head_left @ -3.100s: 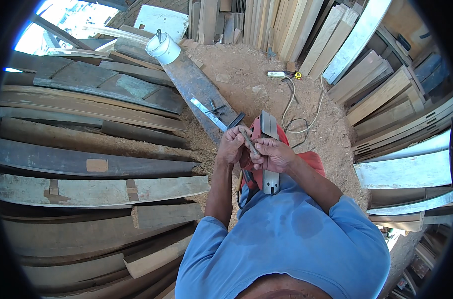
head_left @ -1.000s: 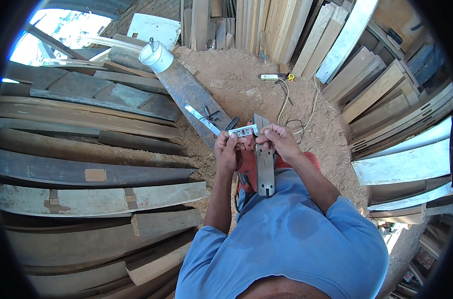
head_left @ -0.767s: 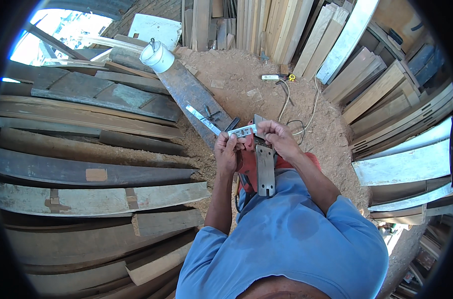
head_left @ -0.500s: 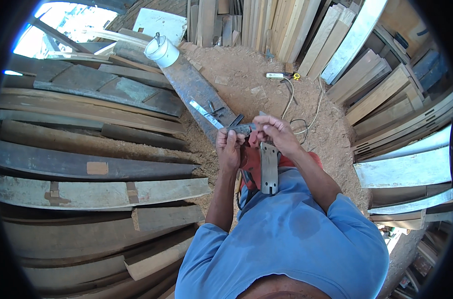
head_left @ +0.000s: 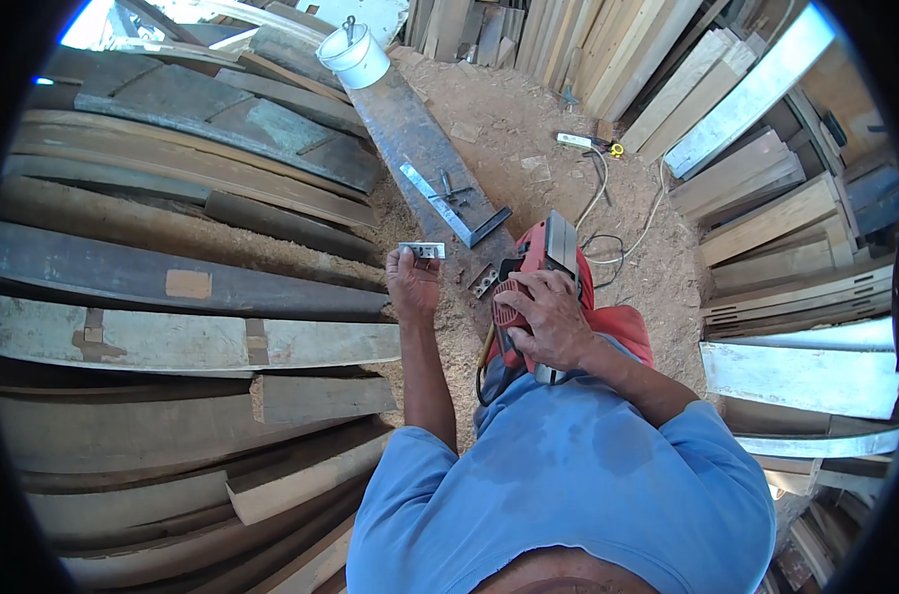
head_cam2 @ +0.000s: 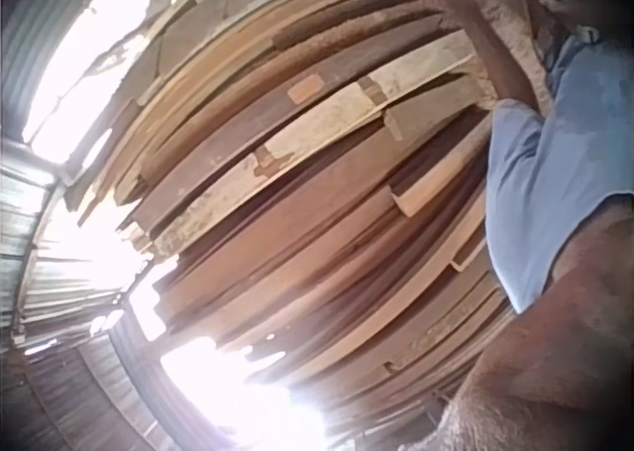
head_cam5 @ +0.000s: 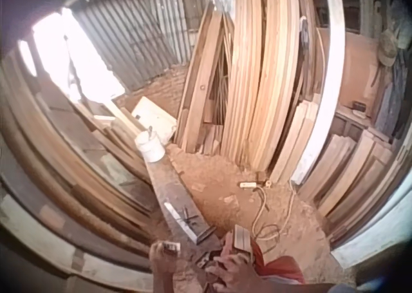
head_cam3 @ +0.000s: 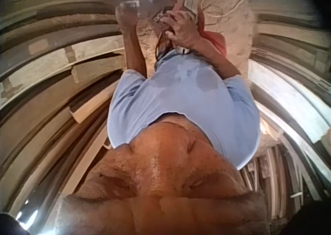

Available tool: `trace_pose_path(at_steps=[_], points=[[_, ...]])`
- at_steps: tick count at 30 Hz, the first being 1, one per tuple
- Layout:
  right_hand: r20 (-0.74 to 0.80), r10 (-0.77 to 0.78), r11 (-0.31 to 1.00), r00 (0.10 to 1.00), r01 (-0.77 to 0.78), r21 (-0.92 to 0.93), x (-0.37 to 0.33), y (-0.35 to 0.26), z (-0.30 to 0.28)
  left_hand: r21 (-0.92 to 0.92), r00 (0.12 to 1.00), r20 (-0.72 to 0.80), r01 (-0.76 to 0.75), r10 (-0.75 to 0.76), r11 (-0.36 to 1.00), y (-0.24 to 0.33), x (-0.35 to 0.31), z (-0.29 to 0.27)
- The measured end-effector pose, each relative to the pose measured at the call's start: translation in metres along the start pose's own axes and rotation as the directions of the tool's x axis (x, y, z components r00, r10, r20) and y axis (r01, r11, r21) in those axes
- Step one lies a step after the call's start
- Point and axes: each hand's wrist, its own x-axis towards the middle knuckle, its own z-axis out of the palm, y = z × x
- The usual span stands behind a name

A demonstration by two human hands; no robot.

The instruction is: The person holds an electric woodworking plane and removes debris from the blades by hand and with a small tool. The person also wipes the underside of the tool and picks up a small metal piece from the ground.

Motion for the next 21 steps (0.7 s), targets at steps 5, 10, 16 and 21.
trace_pose_path(at_steps=[5, 10, 16, 21], points=[[0.016, 0.029, 0.999, 0.999, -0.03, 0.034, 0.003, 0.0, -0.004, 0.467, 0.964, -0.251, 0.198, -0.085, 0.862, -0.028, 0.028, -0.045], [0.039, 0.033, 0.999, 0.999, -0.035, 0.034, 0.007, -0.003, -0.002, 0.539, 0.945, -0.297, 0.285, -0.137, 0.793, -0.067, 0.041, -0.067], [0.042, 0.053, 0.998, 0.998, -0.054, 0.036, 0.006, -0.002, -0.003, 0.445, 0.861, -0.339, 0.502, -0.38, 0.741, -0.075, 0.041, -0.073], [0.055, 0.06, 0.998, 0.997, -0.062, 0.026, 0.007, -0.001, -0.004, 0.286, 0.789, -0.327, 0.607, -0.52, 0.742, -0.069, 0.029, -0.087]])
